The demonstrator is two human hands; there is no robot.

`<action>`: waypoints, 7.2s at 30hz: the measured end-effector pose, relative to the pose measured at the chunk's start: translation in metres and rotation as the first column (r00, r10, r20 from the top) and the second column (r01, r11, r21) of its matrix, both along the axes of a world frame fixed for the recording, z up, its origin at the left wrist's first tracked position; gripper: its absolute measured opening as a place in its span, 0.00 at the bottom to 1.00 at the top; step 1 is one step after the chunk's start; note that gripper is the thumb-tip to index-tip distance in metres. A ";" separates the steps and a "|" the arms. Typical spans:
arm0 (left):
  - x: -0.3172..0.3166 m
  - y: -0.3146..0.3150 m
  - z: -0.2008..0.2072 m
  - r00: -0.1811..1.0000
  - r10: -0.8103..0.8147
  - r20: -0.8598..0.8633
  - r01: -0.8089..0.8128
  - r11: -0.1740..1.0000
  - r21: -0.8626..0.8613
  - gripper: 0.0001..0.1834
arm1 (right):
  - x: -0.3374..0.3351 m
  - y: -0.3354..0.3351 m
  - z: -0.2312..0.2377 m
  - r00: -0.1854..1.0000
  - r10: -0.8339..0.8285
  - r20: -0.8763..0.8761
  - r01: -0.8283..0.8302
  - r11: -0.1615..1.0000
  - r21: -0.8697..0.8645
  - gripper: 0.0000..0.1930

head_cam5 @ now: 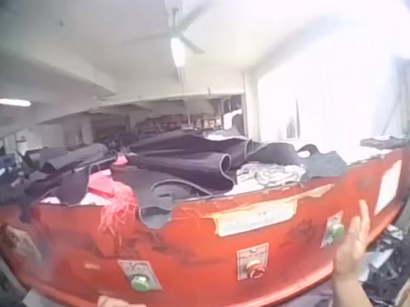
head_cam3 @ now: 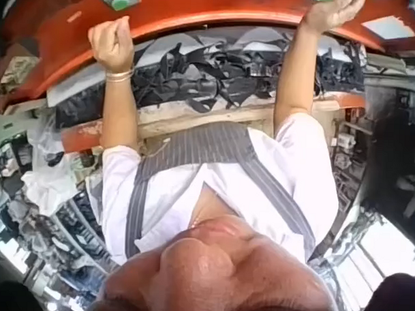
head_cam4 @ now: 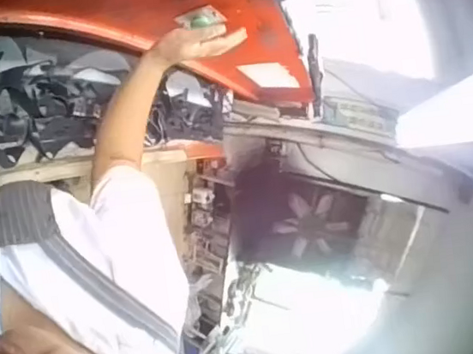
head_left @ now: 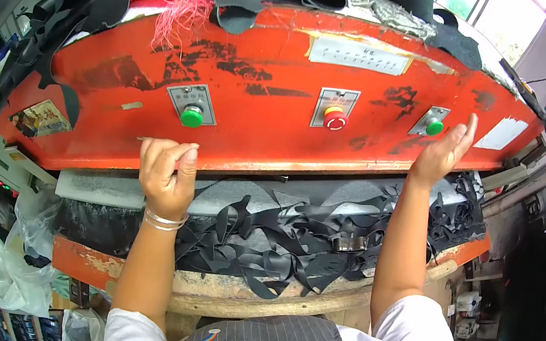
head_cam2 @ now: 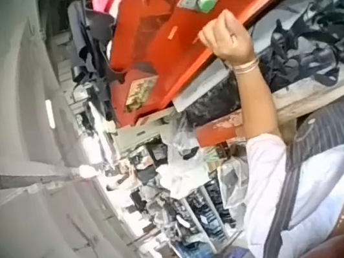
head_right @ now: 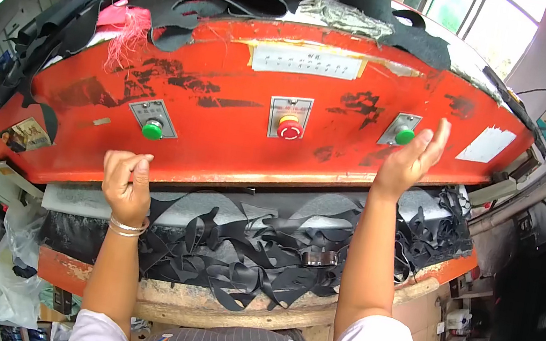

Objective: Operator uses a hydraulic press and metal dies to cut shoe components from a sheet of leather.

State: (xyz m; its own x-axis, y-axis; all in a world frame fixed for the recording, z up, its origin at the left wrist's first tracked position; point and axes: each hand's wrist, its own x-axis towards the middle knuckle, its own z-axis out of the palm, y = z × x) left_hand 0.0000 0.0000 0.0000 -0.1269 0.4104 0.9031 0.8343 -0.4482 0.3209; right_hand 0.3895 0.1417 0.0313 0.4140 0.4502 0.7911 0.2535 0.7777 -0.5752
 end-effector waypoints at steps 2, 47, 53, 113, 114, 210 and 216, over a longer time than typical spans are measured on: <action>0.012 0.006 0.024 0.987 0.052 -0.152 -0.028 0.987 0.159 0.04 | 0.008 0.021 0.011 0.840 -0.513 0.177 0.514 0.857 0.045 0.35; -0.088 0.173 -0.113 0.994 0.081 -0.073 -0.097 0.353 -0.931 0.14 | -0.168 -0.127 -0.100 -0.157 0.966 -0.207 -0.366 -0.252 -0.896 0.21; -0.075 0.125 -0.117 0.991 0.014 0.130 0.049 0.882 -0.469 0.06 | -0.167 -0.132 -0.122 0.156 0.699 -0.698 -0.625 -0.478 -0.617 0.25; 0.170 0.081 -0.150 0.985 0.171 0.031 -0.088 0.645 -0.759 0.12 | 0.022 0.044 -0.147 0.492 0.576 0.653 0.167 0.674 -0.720 0.46; 0.169 0.080 -0.148 0.984 0.172 0.039 -0.080 0.636 -0.768 0.11 | 0.020 0.044 -0.149 0.487 0.580 0.653 0.163 0.674 -0.720 0.46; 0.134 0.158 -0.084 0.987 -0.157 0.033 0.123 0.610 -0.783 0.33 | 0.102 0.153 -0.116 0.453 0.525 0.721 -0.016 0.813 -0.582 0.11; 0.139 0.184 -0.086 0.876 -0.450 0.174 0.422 0.540 -0.728 0.29 | 0.137 0.116 -0.091 0.621 0.573 0.536 -0.118 0.744 -0.658 0.08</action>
